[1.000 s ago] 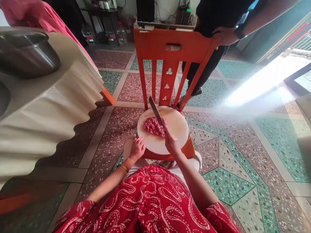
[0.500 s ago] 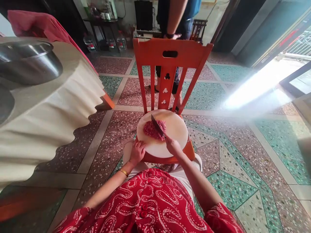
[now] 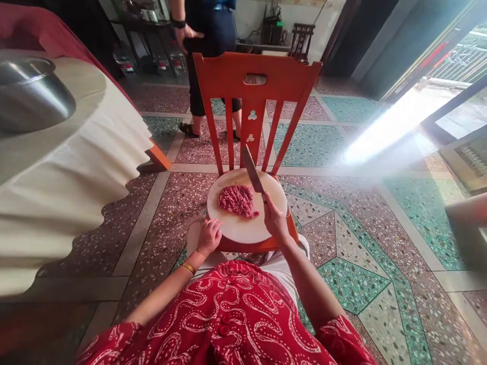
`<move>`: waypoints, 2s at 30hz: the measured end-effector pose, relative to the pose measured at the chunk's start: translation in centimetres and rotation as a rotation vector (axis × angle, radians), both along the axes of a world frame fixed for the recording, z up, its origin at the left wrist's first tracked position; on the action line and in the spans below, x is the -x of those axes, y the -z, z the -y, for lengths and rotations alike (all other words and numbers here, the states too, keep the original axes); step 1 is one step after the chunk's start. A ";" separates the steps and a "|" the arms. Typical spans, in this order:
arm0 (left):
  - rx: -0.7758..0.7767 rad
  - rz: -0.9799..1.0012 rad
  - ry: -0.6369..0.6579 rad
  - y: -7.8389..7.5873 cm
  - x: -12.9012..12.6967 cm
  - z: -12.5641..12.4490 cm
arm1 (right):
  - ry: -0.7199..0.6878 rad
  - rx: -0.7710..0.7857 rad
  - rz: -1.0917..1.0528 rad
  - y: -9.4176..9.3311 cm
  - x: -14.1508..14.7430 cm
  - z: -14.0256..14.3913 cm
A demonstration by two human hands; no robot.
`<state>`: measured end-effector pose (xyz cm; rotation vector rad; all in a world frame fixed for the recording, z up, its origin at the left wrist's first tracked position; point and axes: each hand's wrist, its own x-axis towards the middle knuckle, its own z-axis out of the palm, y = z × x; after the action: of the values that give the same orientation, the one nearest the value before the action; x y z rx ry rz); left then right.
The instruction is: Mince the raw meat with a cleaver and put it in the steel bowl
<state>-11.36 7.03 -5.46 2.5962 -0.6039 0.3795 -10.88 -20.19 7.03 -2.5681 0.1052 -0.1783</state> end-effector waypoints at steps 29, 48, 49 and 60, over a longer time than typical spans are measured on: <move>0.005 -0.005 0.077 1.3 -0.2 0.5 | 0.019 0.026 -0.131 -0.2 -0.5 0.7; 0.017 -0.001 0.071 1.4 -0.3 0.5 | 0.017 -0.052 -0.109 0.6 -0.4 1.1; 0.018 0.003 0.069 1.3 -0.3 0.5 | 0.040 -0.052 -0.076 0.5 -0.5 1.3; -0.001 -0.002 0.091 0.9 -0.4 0.4 | 0.155 -0.395 -0.095 1.8 2.3 2.8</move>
<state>-11.00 6.62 -6.37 2.5587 -0.7190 0.3468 -13.20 -22.97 5.23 -2.1738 0.3413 -0.0831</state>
